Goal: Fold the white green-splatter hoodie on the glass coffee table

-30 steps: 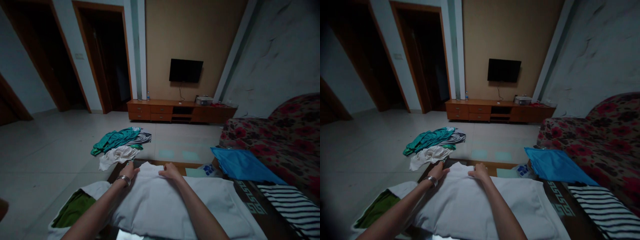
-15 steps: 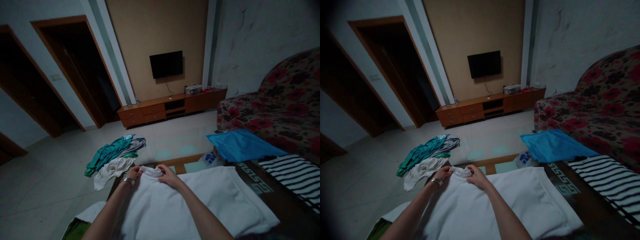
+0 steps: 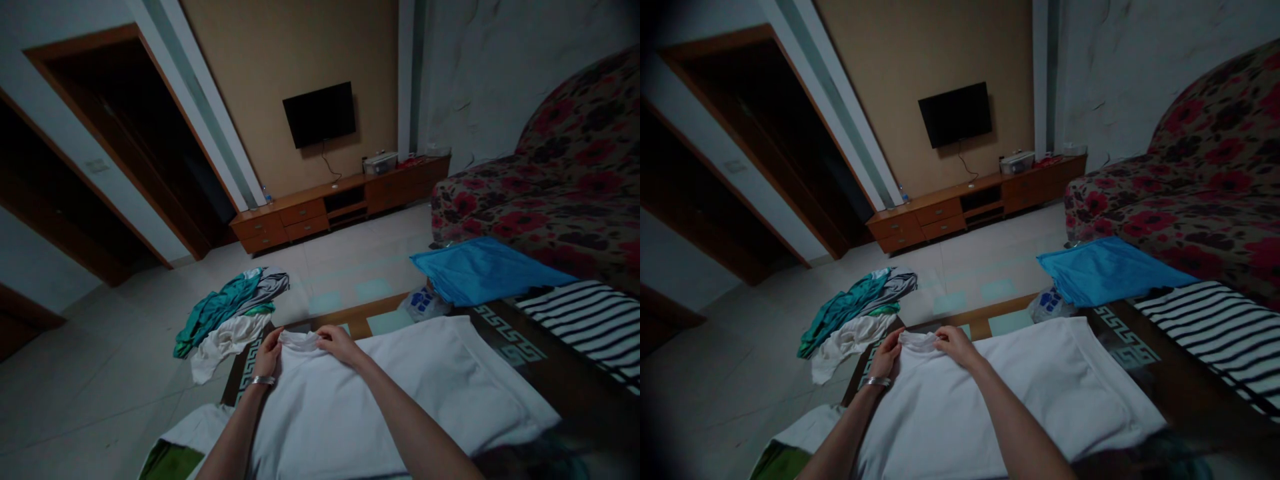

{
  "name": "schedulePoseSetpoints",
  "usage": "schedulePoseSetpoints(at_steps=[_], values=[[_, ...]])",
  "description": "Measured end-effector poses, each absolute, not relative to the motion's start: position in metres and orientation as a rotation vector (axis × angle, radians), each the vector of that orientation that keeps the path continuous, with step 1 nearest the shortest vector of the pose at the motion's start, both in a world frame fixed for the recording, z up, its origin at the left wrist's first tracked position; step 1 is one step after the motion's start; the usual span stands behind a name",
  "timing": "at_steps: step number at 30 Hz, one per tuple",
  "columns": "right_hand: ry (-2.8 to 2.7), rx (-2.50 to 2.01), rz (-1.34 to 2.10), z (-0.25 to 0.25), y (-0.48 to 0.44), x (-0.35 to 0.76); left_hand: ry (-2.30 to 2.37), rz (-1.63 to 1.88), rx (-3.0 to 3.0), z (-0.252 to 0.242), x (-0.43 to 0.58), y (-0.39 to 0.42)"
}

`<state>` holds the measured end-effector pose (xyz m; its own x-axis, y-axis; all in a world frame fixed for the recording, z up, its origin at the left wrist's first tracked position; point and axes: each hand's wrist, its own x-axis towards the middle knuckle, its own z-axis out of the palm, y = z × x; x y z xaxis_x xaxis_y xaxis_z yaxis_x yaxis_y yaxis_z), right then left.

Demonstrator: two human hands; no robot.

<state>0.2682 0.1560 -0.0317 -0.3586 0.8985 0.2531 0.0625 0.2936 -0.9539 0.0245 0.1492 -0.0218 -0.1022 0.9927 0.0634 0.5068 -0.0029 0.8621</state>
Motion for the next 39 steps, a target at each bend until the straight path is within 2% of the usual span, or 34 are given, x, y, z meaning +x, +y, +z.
schedulePoseSetpoints(at_steps=[4,10,18,25,28,34,39], values=[[-1.614,-0.918,1.191,-0.028,0.158,0.263,1.63,1.041,1.564,-0.02,0.025,0.146],[-1.462,-1.03,1.122,-0.037,0.16,0.254,1.87,0.936,1.639,-0.017,0.029,0.142],[-1.388,-1.091,1.247,-0.043,0.169,0.255,2.029,0.743,1.839,-0.007,0.034,0.156],[-1.648,-1.572,0.774,-0.028,0.162,0.254,2.163,0.43,2.029,-0.004,0.041,0.165],[-1.685,-1.628,0.738,-0.02,0.159,0.258,2.195,0.364,2.041,-0.007,0.04,0.163],[-1.805,-1.466,0.613,-0.007,0.143,0.345,2.244,0.418,2.333,0.006,0.033,0.158],[-1.6,-1.72,0.345,-0.009,0.105,0.466,1.754,0.433,2.548,0.006,0.057,0.14]])
